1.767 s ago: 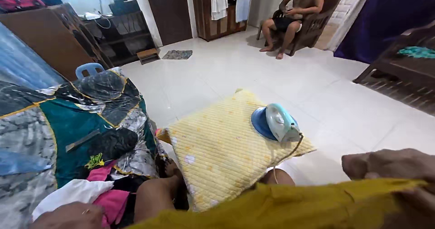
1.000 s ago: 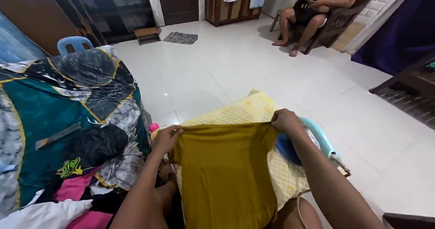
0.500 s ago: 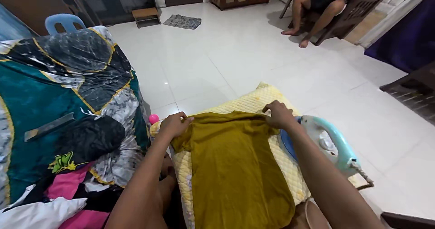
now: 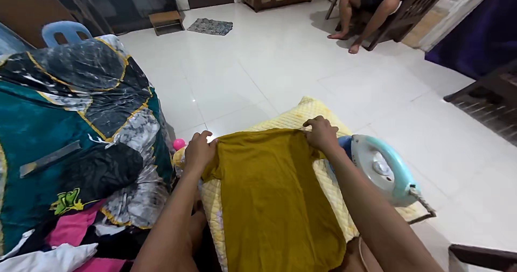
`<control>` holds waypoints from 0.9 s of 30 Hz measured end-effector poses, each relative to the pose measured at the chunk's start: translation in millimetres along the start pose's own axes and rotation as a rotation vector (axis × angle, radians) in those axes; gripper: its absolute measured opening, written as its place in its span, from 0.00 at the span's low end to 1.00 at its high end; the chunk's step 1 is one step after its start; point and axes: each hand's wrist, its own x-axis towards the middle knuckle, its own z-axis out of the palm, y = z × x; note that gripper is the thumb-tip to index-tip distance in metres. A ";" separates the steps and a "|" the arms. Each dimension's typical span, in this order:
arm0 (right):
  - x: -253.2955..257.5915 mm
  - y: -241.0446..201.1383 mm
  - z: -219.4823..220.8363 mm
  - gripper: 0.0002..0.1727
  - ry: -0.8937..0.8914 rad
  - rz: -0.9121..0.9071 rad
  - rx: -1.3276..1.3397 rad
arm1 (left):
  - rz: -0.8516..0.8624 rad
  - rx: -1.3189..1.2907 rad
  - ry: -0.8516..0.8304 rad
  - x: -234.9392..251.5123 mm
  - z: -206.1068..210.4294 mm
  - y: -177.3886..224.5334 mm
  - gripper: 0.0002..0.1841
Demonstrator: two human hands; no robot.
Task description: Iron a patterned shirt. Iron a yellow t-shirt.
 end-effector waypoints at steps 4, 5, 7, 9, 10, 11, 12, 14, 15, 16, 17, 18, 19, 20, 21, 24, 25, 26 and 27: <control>-81.4 2.9 -23.0 0.17 -0.027 -0.089 0.125 | 0.058 0.099 0.080 -60.5 -12.2 3.8 0.26; -106.0 8.7 -26.5 0.17 -0.058 -0.100 0.152 | 0.051 0.111 0.020 -77.3 -18.8 5.1 0.25; -156.8 21.9 -32.7 0.16 -0.067 -0.112 0.204 | 0.027 0.144 -0.121 -109.8 -28.2 7.1 0.23; -201.7 36.2 -38.2 0.14 -0.054 -0.098 0.232 | -0.039 0.191 -0.276 -144.2 -33.2 7.2 0.24; -221.4 42.4 -41.2 0.12 -0.065 -0.074 0.237 | -0.070 0.219 -0.368 -161.9 -34.2 4.8 0.26; -239.5 47.3 -44.4 0.11 -0.106 -0.033 0.234 | -0.095 0.256 -0.473 -178.8 -33.5 0.2 0.29; -255.7 50.4 -48.4 0.10 -0.195 0.023 0.229 | -0.093 0.287 -0.566 -195.6 -30.8 -6.2 0.32; -280.2 58.0 -49.5 0.12 -0.453 0.108 0.204 | -0.027 0.332 -0.708 -227.7 -20.4 -20.0 0.38; -289.6 64.0 -43.4 0.13 -0.568 0.100 0.187 | 0.012 0.272 -0.760 -243.6 -14.8 -24.6 0.38; -297.4 69.8 -34.1 0.17 -0.654 0.077 0.165 | 0.024 0.175 -0.836 -257.5 -9.3 -27.5 0.37; -302.9 74.1 -23.1 0.22 -0.708 0.059 0.137 | 0.015 0.081 -0.899 -268.6 -3.1 -29.6 0.35; -306.8 76.0 -12.4 0.25 -0.718 0.056 0.104 | 0.000 0.021 -0.935 -277.4 3.9 -31.5 0.34; -309.2 75.4 -4.8 0.27 -0.706 0.061 0.081 | -0.011 0.007 -0.942 -284.3 11.3 -32.7 0.33; -310.5 73.1 -0.4 0.28 -0.686 0.076 0.068 | -0.018 0.037 -0.932 -289.2 18.6 -32.9 0.35; -311.5 71.3 2.9 0.26 -0.650 0.088 0.063 | -0.022 0.076 -0.920 -293.2 24.7 -31.5 0.36; -316.2 76.2 14.4 0.19 -0.525 0.086 0.043 | -0.055 0.115 -0.892 -303.4 32.6 -26.0 0.35; -317.4 78.5 17.4 0.17 -0.488 0.087 0.043 | -0.060 0.103 -0.878 -305.6 33.2 -26.8 0.33; -318.7 80.3 19.0 0.16 -0.459 0.095 0.060 | -0.059 0.073 -0.858 -308.2 33.2 -29.4 0.30; -320.4 82.2 19.9 0.16 -0.433 0.104 0.090 | -0.053 0.033 -0.830 -311.1 32.3 -32.4 0.27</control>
